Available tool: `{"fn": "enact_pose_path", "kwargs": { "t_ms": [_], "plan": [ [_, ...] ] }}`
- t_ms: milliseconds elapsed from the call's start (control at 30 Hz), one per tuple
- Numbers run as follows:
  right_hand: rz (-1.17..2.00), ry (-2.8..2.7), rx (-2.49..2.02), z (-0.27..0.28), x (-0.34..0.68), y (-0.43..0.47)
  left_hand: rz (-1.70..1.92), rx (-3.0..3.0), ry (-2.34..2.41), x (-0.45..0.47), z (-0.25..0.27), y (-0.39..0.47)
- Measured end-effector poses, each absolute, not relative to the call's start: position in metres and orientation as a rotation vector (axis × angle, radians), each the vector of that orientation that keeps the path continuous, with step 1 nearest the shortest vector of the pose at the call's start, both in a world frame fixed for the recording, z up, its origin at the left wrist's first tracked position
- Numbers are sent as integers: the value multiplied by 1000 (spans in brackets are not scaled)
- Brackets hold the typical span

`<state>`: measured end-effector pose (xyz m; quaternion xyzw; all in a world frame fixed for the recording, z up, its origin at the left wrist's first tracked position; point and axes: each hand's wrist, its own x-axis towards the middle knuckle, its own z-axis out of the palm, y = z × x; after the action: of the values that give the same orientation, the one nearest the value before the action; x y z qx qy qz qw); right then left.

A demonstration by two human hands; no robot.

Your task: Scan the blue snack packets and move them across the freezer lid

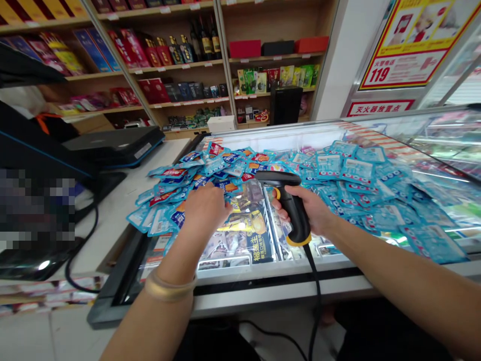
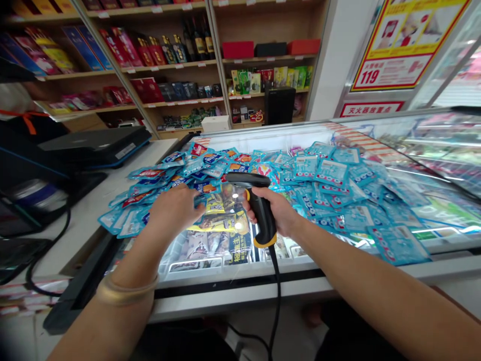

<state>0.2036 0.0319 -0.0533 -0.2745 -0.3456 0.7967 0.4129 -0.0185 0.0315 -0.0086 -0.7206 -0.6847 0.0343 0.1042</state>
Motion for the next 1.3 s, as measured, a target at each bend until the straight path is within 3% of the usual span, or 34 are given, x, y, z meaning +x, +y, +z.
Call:
{"fn": "enact_pose_path", "kwargs": {
  "t_ms": [433,700,900,1133,1300],
  "plan": [
    [1987,-866,-704,-49,205,31,-199,-2173,-2024,-22,-7,33],
    [1965,-845,-682,-44,207,31,-1028,-1961,-1822,-23,-7,27],
    [1924,-855,-672,-43,211,32,-1610,-2159,-1844,-16,-22,38],
    [1894,-860,-679,-40,213,31,-1400,-2266,-1846,-9,-32,45],
    [1927,-860,-654,-40,212,29,-1497,-2276,-2049,-6,-43,48]
  ]
}}
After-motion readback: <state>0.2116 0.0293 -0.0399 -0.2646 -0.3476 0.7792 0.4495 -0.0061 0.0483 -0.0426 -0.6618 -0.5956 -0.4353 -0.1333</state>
